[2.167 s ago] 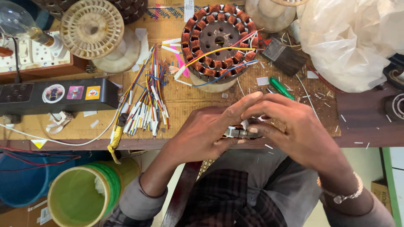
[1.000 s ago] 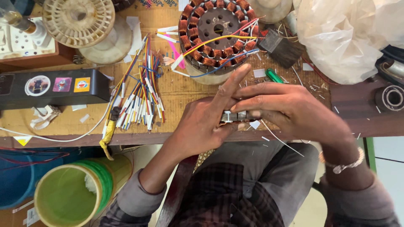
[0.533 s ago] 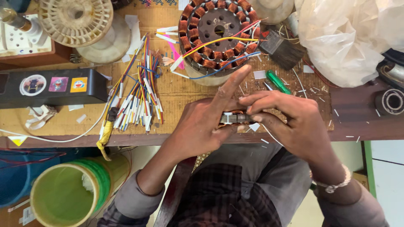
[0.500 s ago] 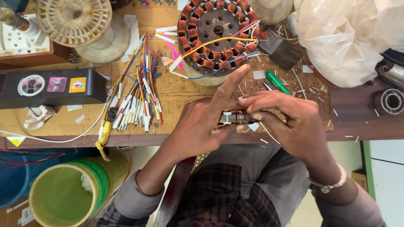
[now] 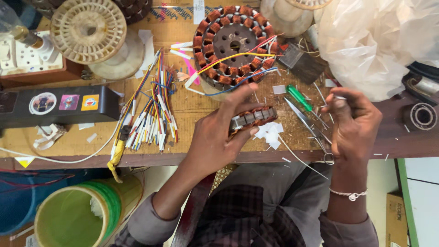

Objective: The person assembles a stator by inserting small white insulating pieces into the slots of a copper-wound component. They use a screwdriver to press the pieces into place and scissors to trim excess material. The person handles multiple stators and insulating pieces throughout the process.

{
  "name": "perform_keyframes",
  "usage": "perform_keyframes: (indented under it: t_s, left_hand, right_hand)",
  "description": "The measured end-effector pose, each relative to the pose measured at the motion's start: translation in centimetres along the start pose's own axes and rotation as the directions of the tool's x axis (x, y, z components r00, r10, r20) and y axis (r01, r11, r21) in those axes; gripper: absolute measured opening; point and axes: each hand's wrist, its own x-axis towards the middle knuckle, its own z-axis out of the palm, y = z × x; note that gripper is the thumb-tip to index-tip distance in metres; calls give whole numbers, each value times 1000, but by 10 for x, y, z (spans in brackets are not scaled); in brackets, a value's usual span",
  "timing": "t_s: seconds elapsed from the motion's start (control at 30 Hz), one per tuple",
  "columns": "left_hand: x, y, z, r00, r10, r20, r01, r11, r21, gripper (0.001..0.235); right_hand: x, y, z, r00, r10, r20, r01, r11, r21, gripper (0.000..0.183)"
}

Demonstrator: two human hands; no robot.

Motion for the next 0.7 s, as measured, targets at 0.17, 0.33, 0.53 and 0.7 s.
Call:
perform_keyframes:
  t_s: [0.17,0.33,0.53,0.7]
  left_hand:
    - [0,5,-1,996,54,73,-59,996,62,48]
    - [3,6,-5,996,59,65,-64,994,90,48]
    - [1,7,-2,993,111,26,-114,963,245,52]
    - [-1,3,-5,997,74,27,-78,981,178,48]
  right_hand:
    - [-12,-4,4,970,-241,14,239,951,-195,10]
    - [-27,-6,15,951,-308,-10,302,938,-168,7]
    - [-38,14,31,995,-77,-70,95,947,308,6]
    - [-56,19,34,980,-165,-108,180,973,141,13]
